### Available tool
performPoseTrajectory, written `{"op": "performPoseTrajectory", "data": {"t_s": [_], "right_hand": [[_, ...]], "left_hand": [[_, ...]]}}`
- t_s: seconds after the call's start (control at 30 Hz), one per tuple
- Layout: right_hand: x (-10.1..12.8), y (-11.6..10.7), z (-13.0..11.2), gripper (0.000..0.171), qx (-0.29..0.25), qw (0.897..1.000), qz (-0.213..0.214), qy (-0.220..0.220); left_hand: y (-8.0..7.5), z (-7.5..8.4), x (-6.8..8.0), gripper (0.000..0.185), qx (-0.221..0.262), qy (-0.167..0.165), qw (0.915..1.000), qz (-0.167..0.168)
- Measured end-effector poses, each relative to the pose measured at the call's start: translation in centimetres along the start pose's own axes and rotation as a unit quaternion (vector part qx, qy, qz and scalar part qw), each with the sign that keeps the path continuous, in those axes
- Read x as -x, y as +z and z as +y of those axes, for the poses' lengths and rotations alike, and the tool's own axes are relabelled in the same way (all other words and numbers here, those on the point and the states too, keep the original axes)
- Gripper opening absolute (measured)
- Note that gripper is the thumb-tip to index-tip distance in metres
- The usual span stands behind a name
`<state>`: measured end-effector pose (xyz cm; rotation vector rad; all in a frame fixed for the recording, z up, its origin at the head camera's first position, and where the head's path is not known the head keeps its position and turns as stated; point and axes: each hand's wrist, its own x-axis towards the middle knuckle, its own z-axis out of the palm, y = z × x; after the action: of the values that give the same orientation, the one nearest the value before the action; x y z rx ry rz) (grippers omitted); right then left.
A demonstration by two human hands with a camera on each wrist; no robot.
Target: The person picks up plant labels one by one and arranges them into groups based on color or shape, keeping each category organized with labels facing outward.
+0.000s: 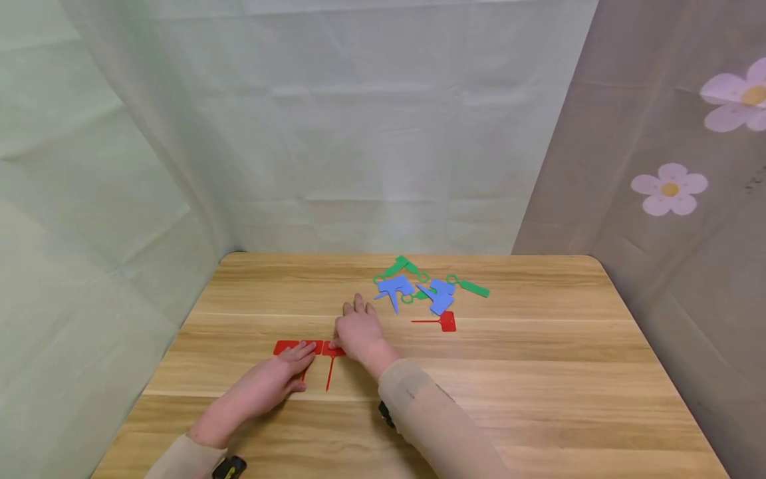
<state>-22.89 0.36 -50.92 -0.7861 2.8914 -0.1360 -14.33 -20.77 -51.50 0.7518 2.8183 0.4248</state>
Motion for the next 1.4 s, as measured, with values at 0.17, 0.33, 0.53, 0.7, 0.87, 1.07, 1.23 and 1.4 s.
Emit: {"op": "performPoseTrajectory", "data": {"t_s": [0.17,0.33,0.53,0.7,0.87,1.07,1.23,1.4], "right_hand": [[0.1,0.0,0.1,0.032,0.002,1.000,0.004,0.002],[0.2,0.0,0.2,0.036,0.002,1.000,0.014,0.000],[0.4,0.0,0.6,0.038,0.000,1.000,0.030,-0.001],[0.5,-0.1,1.0,0.038,-0.005,0.999,0.034,-0.002],[0.7,-0.5,1.2,0.037,-0.013,0.999,0.047,-0.004],[0.9,-0.5,1.9,0.037,-0.025,0.998,0.056,0.008],[1.5,-0.8,2.9,0.038,-0.046,0.997,0.065,0.017],[2.4,-0.8,4.1,0.039,-0.074,0.994,0.074,0.023]], "left_hand": [[-0.1,0.1,-0.1,0.057,0.003,0.000,1.0000,0.002],[-0.3,0.1,0.0,0.058,-0.005,0.010,0.9999,0.009],[-0.2,0.2,0.0,0.060,-0.011,0.009,0.9998,0.015],[-0.3,0.2,0.0,0.059,-0.016,0.011,0.9996,0.019],[-0.4,0.3,0.0,0.061,-0.005,0.017,0.9995,0.025],[-0.4,1.0,-0.2,0.064,0.008,0.016,0.9993,0.032],[-0.1,1.8,-0.5,0.065,0.013,0.028,0.9988,0.037],[0.2,2.5,-1.1,0.067,0.007,0.026,0.9992,0.030]]}}
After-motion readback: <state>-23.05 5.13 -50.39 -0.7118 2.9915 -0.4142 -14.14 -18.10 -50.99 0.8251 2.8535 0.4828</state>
